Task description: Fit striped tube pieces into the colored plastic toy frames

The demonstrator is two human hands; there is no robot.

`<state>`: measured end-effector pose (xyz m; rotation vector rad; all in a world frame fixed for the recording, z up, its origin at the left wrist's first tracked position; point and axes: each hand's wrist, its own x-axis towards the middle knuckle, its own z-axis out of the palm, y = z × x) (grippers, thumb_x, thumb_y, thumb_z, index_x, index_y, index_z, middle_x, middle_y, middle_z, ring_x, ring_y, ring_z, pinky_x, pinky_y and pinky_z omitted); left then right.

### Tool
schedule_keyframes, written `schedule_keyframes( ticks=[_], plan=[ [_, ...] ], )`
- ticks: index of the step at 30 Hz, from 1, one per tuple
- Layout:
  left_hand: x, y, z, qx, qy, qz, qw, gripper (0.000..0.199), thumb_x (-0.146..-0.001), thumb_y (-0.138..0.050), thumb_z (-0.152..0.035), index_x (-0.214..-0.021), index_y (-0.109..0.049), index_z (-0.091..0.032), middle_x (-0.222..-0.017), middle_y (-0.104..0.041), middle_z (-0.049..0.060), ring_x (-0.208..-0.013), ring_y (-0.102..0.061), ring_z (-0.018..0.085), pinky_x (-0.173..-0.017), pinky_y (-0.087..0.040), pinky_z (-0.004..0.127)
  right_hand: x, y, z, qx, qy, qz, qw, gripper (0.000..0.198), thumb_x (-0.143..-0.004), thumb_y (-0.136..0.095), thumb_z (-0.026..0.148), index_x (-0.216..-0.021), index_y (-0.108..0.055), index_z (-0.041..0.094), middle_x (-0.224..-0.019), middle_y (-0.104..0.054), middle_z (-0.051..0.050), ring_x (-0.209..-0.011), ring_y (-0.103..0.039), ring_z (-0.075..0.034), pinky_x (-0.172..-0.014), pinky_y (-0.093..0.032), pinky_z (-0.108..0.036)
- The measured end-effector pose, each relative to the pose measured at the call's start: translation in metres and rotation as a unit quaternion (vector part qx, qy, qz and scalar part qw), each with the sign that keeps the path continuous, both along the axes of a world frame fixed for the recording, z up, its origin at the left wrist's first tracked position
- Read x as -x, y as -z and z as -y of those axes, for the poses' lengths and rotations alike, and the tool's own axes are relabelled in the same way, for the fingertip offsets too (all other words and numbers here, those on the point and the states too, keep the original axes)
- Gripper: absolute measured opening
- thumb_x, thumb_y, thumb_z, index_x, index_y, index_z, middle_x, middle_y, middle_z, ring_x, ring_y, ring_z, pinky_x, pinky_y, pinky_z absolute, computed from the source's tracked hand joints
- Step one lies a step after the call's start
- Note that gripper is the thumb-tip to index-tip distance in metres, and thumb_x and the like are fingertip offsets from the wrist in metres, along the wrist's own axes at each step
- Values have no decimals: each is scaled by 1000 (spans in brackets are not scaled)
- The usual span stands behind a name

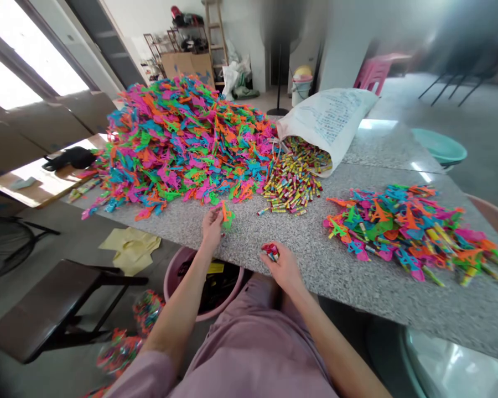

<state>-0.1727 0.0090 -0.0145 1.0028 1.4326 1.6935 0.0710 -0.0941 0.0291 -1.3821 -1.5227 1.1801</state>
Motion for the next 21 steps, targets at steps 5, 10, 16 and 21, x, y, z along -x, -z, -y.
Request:
schedule_keyframes(
  ticks=[5,10,16,21],
  plan=[
    [30,-10,3,-57,-61,126,988,44,-68,-72,-42,-103,-63,-19,-95,-68,5,-84,-65,15,-76,-48,26,8,14,-8,-37,12,54,998,23,-75,-63,37,-87,-66,17,-72,-67,-3,-62,-59,-18,-60,-49,-31],
    [51,9,41,8,-143,119,982,51,-61,-75,-46,-99,-63,-15,-88,-69,5,-74,-64,14,-67,-48,24,74,12,-57,-76,-77,204,973,19,-71,-71,27,-86,-67,18,-89,-69,-8,-84,-62,-23,-76,-46,-34],
    [48,18,62,27,-153,111,982,51,-60,-76,-44,-100,-63,-14,-85,-68,4,-74,-64,14,-69,-48,25,161,5,-123,-116,-172,283,936,14,-77,-60,11,-90,-66,13,-96,-66,-13,-93,-60,-25,-82,-43,-33],
    [49,17,64,41,-129,154,979,52,-57,-79,-41,-99,-63,-14,-84,-69,4,-73,-64,14,-73,-48,27,145,9,-144,-153,-274,281,907,19,-68,-62,2,-75,-68,19,-93,-67,-5,-95,-59,-22,-84,-42,-29]
  ],
)
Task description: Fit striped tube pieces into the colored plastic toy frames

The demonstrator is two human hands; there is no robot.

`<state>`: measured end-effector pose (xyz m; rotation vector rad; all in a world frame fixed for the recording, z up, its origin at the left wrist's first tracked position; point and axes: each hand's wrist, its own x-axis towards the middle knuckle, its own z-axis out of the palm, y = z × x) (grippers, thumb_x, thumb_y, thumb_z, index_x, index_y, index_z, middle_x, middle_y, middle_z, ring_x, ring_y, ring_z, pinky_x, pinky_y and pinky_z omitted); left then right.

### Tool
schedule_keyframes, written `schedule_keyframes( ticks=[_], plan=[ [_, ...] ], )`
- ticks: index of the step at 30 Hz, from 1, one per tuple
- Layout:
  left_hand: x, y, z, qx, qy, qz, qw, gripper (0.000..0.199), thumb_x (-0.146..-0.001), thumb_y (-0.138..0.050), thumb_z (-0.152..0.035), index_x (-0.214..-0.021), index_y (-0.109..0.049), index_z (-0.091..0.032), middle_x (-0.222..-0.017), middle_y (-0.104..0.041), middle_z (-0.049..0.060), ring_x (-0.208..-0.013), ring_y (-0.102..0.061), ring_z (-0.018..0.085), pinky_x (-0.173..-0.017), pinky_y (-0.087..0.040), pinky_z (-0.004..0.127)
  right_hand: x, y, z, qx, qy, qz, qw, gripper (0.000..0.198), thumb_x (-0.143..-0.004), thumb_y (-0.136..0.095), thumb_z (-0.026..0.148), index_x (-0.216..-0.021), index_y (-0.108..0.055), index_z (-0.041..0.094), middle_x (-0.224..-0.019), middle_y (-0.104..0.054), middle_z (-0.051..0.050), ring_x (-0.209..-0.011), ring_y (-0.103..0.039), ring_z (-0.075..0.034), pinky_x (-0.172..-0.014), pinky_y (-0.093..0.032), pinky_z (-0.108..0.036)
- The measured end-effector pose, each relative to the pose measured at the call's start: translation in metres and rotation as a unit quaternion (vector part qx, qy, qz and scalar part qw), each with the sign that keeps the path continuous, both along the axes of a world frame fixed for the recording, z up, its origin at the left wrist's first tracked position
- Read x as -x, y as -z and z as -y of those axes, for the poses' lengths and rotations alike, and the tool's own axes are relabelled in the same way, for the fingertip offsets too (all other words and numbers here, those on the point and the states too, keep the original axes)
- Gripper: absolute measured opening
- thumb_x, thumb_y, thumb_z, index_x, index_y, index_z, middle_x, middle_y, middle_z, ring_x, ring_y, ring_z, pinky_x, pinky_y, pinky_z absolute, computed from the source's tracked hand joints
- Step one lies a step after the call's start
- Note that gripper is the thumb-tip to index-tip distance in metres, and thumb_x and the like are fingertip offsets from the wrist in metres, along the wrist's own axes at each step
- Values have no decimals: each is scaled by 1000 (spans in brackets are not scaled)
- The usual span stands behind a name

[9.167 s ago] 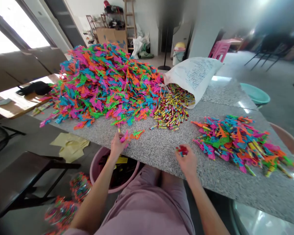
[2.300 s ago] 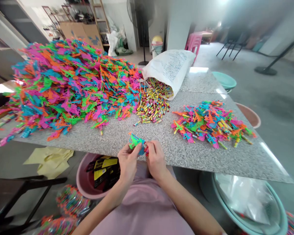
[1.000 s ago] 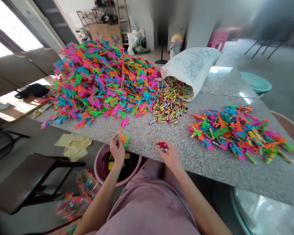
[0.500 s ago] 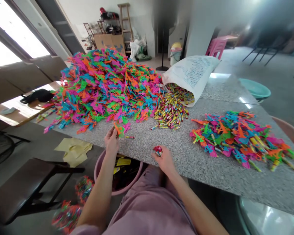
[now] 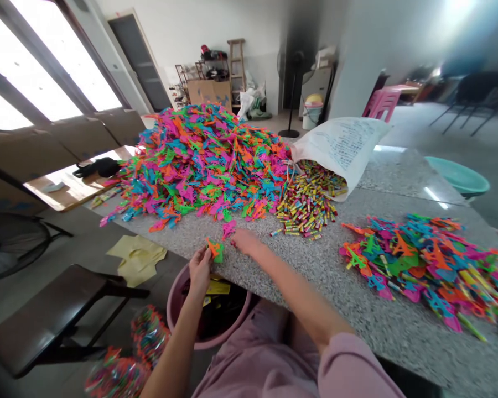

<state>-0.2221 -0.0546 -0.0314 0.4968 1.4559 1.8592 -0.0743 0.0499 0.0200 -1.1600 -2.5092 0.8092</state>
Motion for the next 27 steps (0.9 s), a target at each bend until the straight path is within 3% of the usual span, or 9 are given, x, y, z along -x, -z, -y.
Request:
schedule_keyframes(
  ticks=[2,4,7,11,15,19,22,27],
  plan=[
    [-3,0,-2,6,-13,3,1000,51,-58,-78,-39,-99,-63,-13,-84,-68,4,-73,-63,13,-73,-48,27,-17,2,-5,6,-22,0,1000,24,-65,-62,0,-74,-69,21,-88,-68,-2,-96,-59,-20,-85,-42,-27],
    [-8,-1,-5,6,-27,-2,1000,47,-60,-76,-38,-97,-63,-13,-83,-67,3,-73,-62,12,-73,-47,26,-28,4,-6,10,-6,-3,1000,30,-66,-62,1,-86,-70,21,-90,-68,-1,-95,-59,-19,-86,-41,-26],
    [-13,-2,-9,1,-25,-15,1000,37,-63,-73,-38,-89,-60,-14,-83,-65,1,-72,-61,11,-73,-48,25,-26,12,1,8,80,-6,997,25,-76,-59,10,-100,-66,14,-97,-67,-8,-93,-59,-21,-83,-42,-30],
    [-13,-7,-6,11,5,-16,1000,34,-67,-69,-43,-84,-54,-16,-79,-63,0,-69,-61,11,-70,-50,26,-2,18,13,24,160,-19,987,19,-74,-67,19,-91,-65,11,-96,-66,-14,-90,-59,-24,-78,-43,-31],
    [-21,-24,10,40,62,31,997,41,-72,-66,-49,-94,-50,-19,-82,-65,2,-67,-64,13,-64,-52,28,-3,5,26,48,143,-67,986,9,-77,-65,21,-83,-65,15,-84,-69,-7,-81,-62,-19,-74,-44,-28],
    [-48,-49,23,41,121,69,989,45,-71,-67,-52,-99,-50,-21,-83,-65,1,-64,-63,12,-57,-50,24,-39,-10,56,57,113,-181,975,18,-82,-61,33,-93,-66,19,-86,-71,-2,-81,-64,-18,-73,-47,-28],
    [-71,-67,26,17,163,55,985,39,-70,-72,-48,-90,-55,-18,-77,-63,-1,-60,-59,8,-55,-47,19,-66,-18,81,71,135,-265,952,21,-80,-63,36,-93,-68,20,-86,-72,-3,-78,-64,-19,-73,-47,-30],
    [-91,-89,33,-20,210,11,977,28,-70,-76,-33,-81,-59,-14,-67,-57,-4,-56,-51,5,-55,-43,16,-99,-39,107,72,193,-299,932,23,-81,-63,36,-95,-69,20,-90,-72,-4,-80,-64,-18,-76,-48,-30]
  ],
)
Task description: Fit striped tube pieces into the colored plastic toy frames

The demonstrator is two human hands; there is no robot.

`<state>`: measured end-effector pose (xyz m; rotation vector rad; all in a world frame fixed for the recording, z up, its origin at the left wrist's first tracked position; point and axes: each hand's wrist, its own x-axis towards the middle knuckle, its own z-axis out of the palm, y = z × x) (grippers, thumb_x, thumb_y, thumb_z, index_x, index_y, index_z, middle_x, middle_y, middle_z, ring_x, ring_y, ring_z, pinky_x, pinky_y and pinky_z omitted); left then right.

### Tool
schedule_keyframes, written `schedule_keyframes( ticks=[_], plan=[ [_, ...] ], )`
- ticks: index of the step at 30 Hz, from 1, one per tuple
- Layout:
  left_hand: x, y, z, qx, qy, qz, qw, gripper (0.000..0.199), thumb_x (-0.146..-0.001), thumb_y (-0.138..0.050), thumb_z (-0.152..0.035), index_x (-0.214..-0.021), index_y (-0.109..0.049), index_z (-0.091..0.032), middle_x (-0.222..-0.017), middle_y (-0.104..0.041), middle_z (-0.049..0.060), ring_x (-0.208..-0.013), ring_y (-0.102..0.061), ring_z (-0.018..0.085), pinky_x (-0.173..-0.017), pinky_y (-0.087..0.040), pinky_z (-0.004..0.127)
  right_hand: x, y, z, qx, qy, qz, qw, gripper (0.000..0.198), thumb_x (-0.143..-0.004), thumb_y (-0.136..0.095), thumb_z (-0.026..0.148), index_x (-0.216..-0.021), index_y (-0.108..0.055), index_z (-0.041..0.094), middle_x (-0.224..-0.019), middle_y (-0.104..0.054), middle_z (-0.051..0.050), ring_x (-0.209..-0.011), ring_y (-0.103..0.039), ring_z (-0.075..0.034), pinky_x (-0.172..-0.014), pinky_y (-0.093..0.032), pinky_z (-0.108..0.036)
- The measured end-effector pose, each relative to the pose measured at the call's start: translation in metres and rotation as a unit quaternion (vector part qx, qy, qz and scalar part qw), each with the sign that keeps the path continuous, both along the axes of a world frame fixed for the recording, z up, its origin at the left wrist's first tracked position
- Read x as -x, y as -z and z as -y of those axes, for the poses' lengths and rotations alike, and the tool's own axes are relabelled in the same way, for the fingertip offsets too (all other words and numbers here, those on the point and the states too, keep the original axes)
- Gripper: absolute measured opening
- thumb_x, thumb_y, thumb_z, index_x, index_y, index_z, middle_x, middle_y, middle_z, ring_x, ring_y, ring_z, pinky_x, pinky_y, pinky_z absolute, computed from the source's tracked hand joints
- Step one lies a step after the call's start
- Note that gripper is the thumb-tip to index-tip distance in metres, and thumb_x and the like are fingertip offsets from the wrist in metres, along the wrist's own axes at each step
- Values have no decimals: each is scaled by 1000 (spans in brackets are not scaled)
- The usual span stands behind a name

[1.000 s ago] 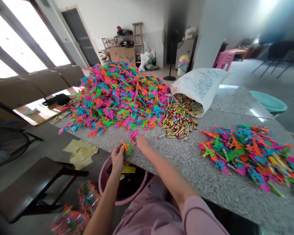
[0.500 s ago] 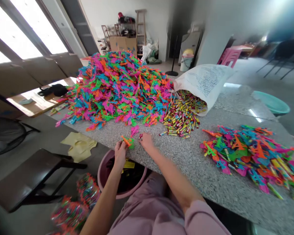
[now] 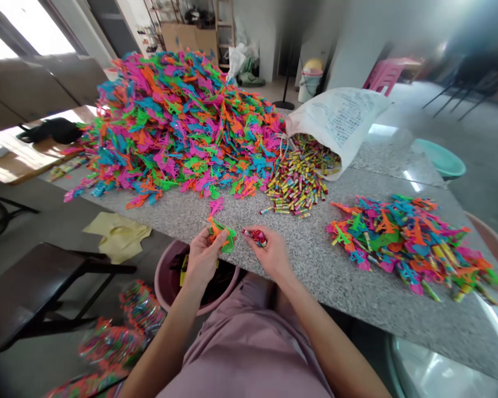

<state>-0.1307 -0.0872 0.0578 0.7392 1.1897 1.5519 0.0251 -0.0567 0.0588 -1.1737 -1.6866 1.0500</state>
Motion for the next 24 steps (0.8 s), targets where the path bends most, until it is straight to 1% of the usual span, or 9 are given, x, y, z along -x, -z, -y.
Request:
schedule_keyframes(
  ticks=[2,5,9,14,17,19,24],
  plan=[
    [-5,-6,4,-9,12,-9,1000,25,-71,-76,-31,-81,-60,-14,-68,-58,-3,-57,-51,5,-56,-43,16,-8,-8,6,-7,0,-4,1000,22,-82,-62,35,-96,-69,20,-91,-72,-4,-82,-65,-18,-76,-48,-30],
    [-11,-12,8,-19,29,-20,999,23,-72,-75,-29,-80,-60,-13,-69,-59,-2,-60,-53,5,-57,-43,16,-14,-15,13,-8,-10,-7,1000,22,-83,-61,36,-95,-69,20,-88,-72,-4,-77,-65,-18,-73,-49,-29],
    [-17,-16,10,-21,44,-15,999,22,-72,-75,-28,-79,-60,-14,-68,-59,-3,-59,-51,5,-57,-41,16,-17,-14,18,-43,3,10,999,20,-86,-59,35,-97,-68,20,-92,-71,-5,-81,-65,-18,-75,-50,-30],
    [-26,-18,10,-17,49,-16,999,22,-72,-74,-29,-76,-59,-14,-66,-56,-3,-59,-49,6,-57,-40,17,-24,-13,19,-87,-5,25,996,16,-86,-59,29,-96,-68,21,-95,-70,-6,-87,-65,-19,-79,-50,-30],
    [-31,-17,7,-26,47,-13,998,21,-73,-74,-27,-76,-58,-14,-66,-55,-3,-60,-48,6,-57,-38,17,-28,-13,20,-101,-9,42,994,15,-86,-58,26,-96,-68,21,-94,-70,-6,-85,-65,-18,-77,-50,-29],
    [-34,-14,5,-34,59,-8,998,20,-73,-74,-26,-77,-57,-15,-66,-54,-3,-60,-47,6,-57,-37,18,-31,-13,20,-105,-12,57,993,14,-87,-57,26,-95,-68,20,-92,-69,-6,-83,-64,-18,-76,-49,-29],
    [-48,3,-2,-28,96,33,994,23,-72,-75,-28,-80,-56,-16,-67,-53,-4,-60,-46,6,-60,-37,18,-47,-7,20,-93,-14,97,991,14,-87,-56,26,-90,-68,19,-86,-69,-5,-75,-63,-17,-69,-47,-27]
  ],
)
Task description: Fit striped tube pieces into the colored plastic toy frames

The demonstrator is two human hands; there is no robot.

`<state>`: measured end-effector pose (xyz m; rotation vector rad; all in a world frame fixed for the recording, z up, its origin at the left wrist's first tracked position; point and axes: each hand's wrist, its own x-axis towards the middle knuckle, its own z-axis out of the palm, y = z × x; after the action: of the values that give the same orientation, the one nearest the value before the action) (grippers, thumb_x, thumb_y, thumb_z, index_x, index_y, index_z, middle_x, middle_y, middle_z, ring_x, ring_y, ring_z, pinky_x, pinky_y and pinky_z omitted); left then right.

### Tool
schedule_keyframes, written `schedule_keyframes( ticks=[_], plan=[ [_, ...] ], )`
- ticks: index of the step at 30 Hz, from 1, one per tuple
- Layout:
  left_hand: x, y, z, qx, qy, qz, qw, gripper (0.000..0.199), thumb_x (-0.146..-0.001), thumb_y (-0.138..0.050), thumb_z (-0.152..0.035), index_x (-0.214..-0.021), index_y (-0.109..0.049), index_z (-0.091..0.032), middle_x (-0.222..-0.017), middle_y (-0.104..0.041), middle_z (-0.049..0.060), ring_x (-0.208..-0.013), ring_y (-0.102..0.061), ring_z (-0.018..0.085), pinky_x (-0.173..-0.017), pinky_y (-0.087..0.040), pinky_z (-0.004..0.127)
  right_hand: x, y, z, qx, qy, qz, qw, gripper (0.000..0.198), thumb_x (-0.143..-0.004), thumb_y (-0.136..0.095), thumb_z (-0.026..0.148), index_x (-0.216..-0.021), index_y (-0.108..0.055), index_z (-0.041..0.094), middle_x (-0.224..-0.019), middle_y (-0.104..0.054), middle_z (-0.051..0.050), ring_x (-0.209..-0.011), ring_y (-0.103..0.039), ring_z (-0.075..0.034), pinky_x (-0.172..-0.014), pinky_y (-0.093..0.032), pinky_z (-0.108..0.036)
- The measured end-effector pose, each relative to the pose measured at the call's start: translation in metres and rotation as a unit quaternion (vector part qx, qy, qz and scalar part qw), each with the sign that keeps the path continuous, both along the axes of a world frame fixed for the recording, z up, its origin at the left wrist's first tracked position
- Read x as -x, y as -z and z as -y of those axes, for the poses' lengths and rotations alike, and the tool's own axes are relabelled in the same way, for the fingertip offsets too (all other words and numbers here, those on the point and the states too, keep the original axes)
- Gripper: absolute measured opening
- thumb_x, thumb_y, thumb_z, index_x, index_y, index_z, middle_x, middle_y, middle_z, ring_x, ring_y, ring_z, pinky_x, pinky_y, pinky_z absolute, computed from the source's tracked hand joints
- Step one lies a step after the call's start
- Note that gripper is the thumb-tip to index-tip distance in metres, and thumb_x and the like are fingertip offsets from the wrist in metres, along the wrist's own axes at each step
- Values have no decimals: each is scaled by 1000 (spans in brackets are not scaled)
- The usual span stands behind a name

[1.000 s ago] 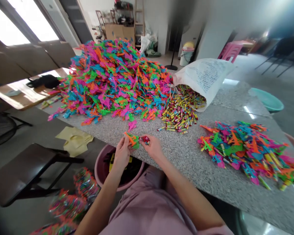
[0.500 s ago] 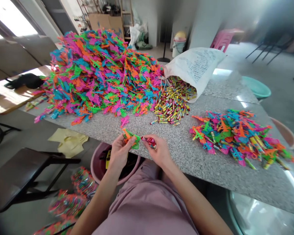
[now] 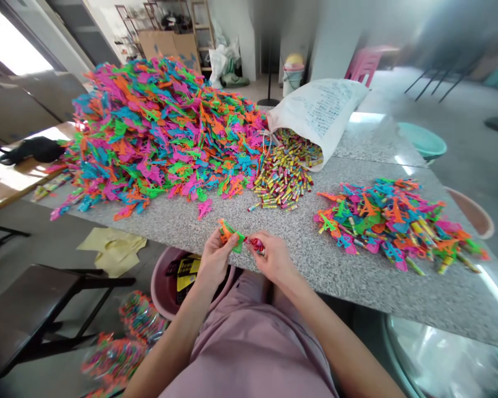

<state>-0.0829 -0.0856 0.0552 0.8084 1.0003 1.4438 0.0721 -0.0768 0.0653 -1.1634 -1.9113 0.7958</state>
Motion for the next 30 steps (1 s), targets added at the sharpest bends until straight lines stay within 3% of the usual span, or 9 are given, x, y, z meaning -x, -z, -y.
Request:
schedule_keyframes(
  ticks=[5,9,11,15,17,20,24,27,30],
  plan=[
    [-31,19,-1,0,39,-39,998,26,-75,-71,-37,-79,-55,-17,-67,-52,-4,-61,-47,8,-60,-38,19,-18,13,10,19,29,34,999,17,-87,-55,29,-86,-67,18,-81,-68,-5,-71,-61,-17,-66,-46,-29],
    [-16,29,-27,-14,105,-253,962,45,-70,-72,-46,-101,-58,-18,-86,-63,5,-80,-59,18,-72,-46,29,-63,22,11,43,101,-1,994,19,-87,-57,36,-92,-67,22,-87,-70,-7,-75,-64,-22,-68,-49,-37],
    [16,33,-53,0,27,-430,902,68,-63,-78,-45,-119,-53,-15,-110,-61,15,-102,-57,28,-85,-45,39,-104,25,4,18,198,-23,980,17,-86,-59,41,-94,-67,28,-86,-69,-7,-75,-64,-25,-67,-50,-41],
    [91,43,-100,125,-227,-651,714,67,-79,-59,-49,-133,-44,-11,-139,-38,26,-128,-34,41,-97,-32,57,-172,30,-16,-116,317,-86,937,12,-79,-68,44,-90,-67,40,-85,-63,-6,-91,-60,-29,-68,-51,-41],
    [113,51,-110,155,-235,-675,682,55,-82,-54,-48,-124,-53,-12,-138,-39,26,-129,-32,42,-97,-29,59,-171,36,-23,-62,310,-140,938,16,-76,-71,44,-91,-67,38,-83,-63,-6,-89,-60,-28,-63,-50,-38],
    [120,64,-107,147,-196,-675,696,36,-82,-55,-41,-105,-64,-15,-127,-50,22,-124,-39,40,-95,-33,56,-130,48,-25,112,255,-185,943,28,-73,-71,45,-92,-67,25,-68,-62,-4,-62,-58,-22,-49,-44,-33],
    [101,79,-86,43,-128,-646,751,22,-83,-52,-25,-99,-62,-16,-98,-65,12,-102,-56,28,-93,-39,45,-65,63,-24,215,167,-187,944,41,-72,-66,44,-99,-65,13,-53,-53,5,-42,-46,-11,-42,-35,-24],
    [81,83,-67,-52,-75,-622,777,28,-84,-47,-17,-109,-59,-15,-95,-64,11,-95,-58,24,-90,-43,39,-40,66,-27,217,104,-162,957,46,-73,-65,37,-113,-58,15,-67,-62,3,-51,-54,-11,-51,-42,-24],
    [58,84,-49,-97,-2,-628,772,34,-86,-42,-14,-114,-61,-18,-95,-62,10,-95,-56,24,-88,-44,38,-25,67,-32,181,84,-112,973,40,-76,-62,30,-112,-52,19,-83,-67,0,-61,-59,-13,-61,-47,-27]
  ],
)
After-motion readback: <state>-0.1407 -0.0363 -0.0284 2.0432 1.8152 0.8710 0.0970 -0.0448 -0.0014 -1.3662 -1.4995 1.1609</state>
